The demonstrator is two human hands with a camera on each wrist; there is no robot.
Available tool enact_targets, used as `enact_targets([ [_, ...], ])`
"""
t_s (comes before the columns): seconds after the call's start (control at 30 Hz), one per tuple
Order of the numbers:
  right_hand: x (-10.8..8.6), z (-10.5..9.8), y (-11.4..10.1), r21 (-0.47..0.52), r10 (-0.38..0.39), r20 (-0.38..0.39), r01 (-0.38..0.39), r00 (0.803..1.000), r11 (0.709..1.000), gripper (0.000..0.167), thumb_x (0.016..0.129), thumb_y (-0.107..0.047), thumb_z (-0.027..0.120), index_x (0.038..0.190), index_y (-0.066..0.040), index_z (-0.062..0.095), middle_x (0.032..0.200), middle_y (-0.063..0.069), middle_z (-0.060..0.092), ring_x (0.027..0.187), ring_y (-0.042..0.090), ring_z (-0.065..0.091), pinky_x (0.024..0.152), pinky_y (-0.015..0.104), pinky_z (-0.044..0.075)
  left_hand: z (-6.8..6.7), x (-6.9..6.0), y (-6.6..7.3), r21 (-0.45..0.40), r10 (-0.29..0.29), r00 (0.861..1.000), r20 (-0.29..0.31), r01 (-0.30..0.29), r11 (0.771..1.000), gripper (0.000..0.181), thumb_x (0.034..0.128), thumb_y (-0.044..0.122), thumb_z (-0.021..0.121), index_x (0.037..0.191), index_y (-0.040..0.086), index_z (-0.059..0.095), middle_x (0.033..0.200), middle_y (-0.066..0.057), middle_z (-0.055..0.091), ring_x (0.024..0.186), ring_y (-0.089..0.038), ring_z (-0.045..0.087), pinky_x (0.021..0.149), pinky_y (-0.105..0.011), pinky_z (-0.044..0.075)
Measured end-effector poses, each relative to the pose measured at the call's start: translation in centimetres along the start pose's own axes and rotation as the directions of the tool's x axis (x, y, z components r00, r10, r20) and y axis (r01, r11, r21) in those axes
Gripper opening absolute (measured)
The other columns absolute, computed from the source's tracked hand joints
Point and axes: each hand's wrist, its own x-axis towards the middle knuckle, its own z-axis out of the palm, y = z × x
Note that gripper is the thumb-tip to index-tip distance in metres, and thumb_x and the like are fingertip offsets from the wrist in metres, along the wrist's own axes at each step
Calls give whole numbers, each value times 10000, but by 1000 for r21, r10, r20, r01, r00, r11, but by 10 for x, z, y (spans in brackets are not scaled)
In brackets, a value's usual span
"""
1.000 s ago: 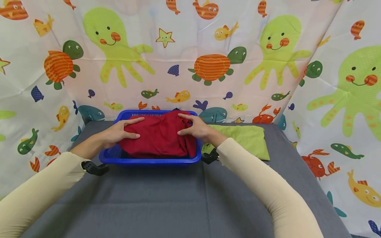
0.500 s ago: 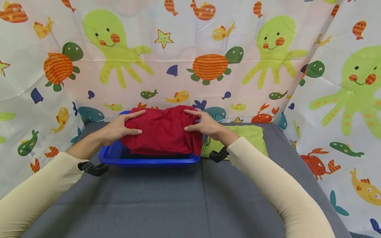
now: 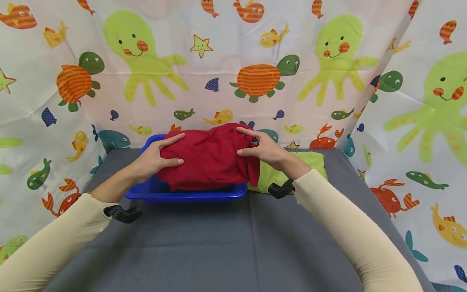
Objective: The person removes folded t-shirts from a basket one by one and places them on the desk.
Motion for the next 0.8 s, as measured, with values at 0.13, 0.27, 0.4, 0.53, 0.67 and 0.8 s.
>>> enact_targets([
  [0.13,-6,-8,-1,-12,2,10,-1,1000,1000,761,964,-67,652,1611,-236,289,1570,139,387,1340,261,501,927,259,570,7,1,6,6,13,1000,-2,-13,1000,804,929,140,716,1598,320,309,1429,-164,489,1091,-275,649,801,-310,610],
  [0.27,-12,-16,-2,-51,4,26,-2,1000,999,773,957,-79,664,1613,-238,286,1609,113,328,1386,298,448,934,251,562,15,0,12,14,18,1000,7,-18,1000,815,931,136,713,1605,314,292,1428,-163,473,1145,-302,615,811,-322,609],
  [0.4,-20,-26,-3,-70,9,37,-6,999,998,777,962,-88,659,1618,-235,269,1591,131,351,1360,272,466,937,262,565,25,-1,20,18,37,999,22,-37,999,823,928,137,717,1607,311,286,1406,-171,492,1114,-304,640,817,-323,604],
  [0.53,-30,-35,-7,-91,21,37,-17,999,996,782,965,-99,657,1620,-249,257,1542,157,395,1315,235,490,923,268,572,34,1,28,37,55,998,31,-57,998,834,917,146,725,1606,317,286,1413,-149,485,1156,-294,597,827,-320,594],
  [0.67,-39,-42,-9,-121,31,39,-26,999,992,791,968,-124,665,1624,-250,243,1537,174,388,1321,246,472,922,266,572,42,4,35,46,63,997,43,-65,997,849,910,136,728,1609,309,279,1425,-130,473,1219,-309,546,857,-342,589],
  [0.8,-46,-52,-8,-136,41,23,-37,999,990,783,968,-127,666,1619,-271,256,1555,144,375,1319,222,471,927,263,566,53,9,39,78,86,995,51,-90,993,852,906,147,731,1612,293,276,1418,-122,480,1243,-304,525,889,-370,580],
])
